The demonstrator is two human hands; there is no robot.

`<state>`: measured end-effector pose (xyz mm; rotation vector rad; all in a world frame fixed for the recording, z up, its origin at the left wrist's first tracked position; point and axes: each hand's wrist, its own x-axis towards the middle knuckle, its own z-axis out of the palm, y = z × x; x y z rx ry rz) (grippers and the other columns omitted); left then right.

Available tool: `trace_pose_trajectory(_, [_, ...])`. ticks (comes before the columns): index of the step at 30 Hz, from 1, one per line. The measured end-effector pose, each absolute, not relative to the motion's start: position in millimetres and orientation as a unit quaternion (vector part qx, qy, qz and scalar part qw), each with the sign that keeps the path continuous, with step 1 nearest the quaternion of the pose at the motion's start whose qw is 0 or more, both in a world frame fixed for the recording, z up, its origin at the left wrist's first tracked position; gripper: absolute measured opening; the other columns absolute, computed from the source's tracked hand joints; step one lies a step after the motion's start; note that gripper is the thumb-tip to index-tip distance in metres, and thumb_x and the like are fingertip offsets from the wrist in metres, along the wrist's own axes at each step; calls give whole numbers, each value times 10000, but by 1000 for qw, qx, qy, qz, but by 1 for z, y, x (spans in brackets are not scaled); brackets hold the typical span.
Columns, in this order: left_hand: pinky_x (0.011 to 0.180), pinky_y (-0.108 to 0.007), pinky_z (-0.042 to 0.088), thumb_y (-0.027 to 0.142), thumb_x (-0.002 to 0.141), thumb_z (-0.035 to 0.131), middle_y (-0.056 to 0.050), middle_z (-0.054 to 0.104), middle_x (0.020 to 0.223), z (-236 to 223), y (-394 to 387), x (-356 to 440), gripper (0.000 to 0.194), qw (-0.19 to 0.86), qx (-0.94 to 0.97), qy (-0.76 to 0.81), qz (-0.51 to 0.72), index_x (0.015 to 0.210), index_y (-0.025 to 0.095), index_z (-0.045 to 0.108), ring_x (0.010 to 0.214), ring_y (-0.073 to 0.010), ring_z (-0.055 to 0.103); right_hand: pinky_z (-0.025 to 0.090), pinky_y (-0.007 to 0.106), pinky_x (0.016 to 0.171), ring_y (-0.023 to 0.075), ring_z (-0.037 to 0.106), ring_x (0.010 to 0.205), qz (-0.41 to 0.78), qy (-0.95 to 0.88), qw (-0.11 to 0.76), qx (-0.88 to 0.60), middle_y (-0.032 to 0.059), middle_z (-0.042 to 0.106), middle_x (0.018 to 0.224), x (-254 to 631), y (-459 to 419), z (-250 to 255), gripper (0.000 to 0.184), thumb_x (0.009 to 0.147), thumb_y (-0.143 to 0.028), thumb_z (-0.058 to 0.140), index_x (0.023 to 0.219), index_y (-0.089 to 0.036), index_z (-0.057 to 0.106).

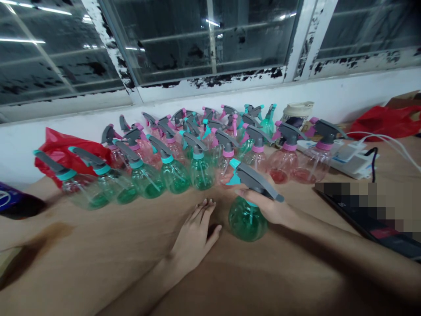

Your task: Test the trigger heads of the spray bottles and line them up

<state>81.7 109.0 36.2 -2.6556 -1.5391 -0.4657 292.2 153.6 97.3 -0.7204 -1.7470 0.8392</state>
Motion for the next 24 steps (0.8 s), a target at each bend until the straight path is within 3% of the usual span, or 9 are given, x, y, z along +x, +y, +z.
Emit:
trace_pose_trajectory(5, [1039,-457,382,284,931,442,-170,497,1360,35,109,81,453,19,-855,-496,-152,1343,115,356,1289,-265,431,437,277,697,142,551,756,357,-727,512,-285,-35,509,707,292,152,99,85,762,-164,544,802,-230,580])
trace_pose_trajectory(10, [1035,-454,388,281,928,444,-163,503,1353,34,110,81,458,15,-857,-491,-158,1347,121,350,1284,-261,437,427,277,665,135,561,724,363,-735,499,-281,-21,603,779,292,153,103,95,747,-154,523,799,-221,566])
trace_pose_trajectory(16, [1038,-453,384,289,921,459,-167,489,1366,33,111,81,488,19,-857,-490,-159,1361,127,325,1288,-263,431,358,259,522,107,402,520,336,-742,490,-309,-61,471,642,292,153,100,172,748,-150,498,869,-244,576])
trace_pose_trajectory(24, [1055,-455,360,280,913,455,-152,479,1379,34,110,81,477,9,-859,-484,-167,1354,137,339,1299,-258,415,334,263,538,113,403,554,288,-735,521,-325,-60,447,647,288,151,97,146,727,-150,526,850,-225,545])
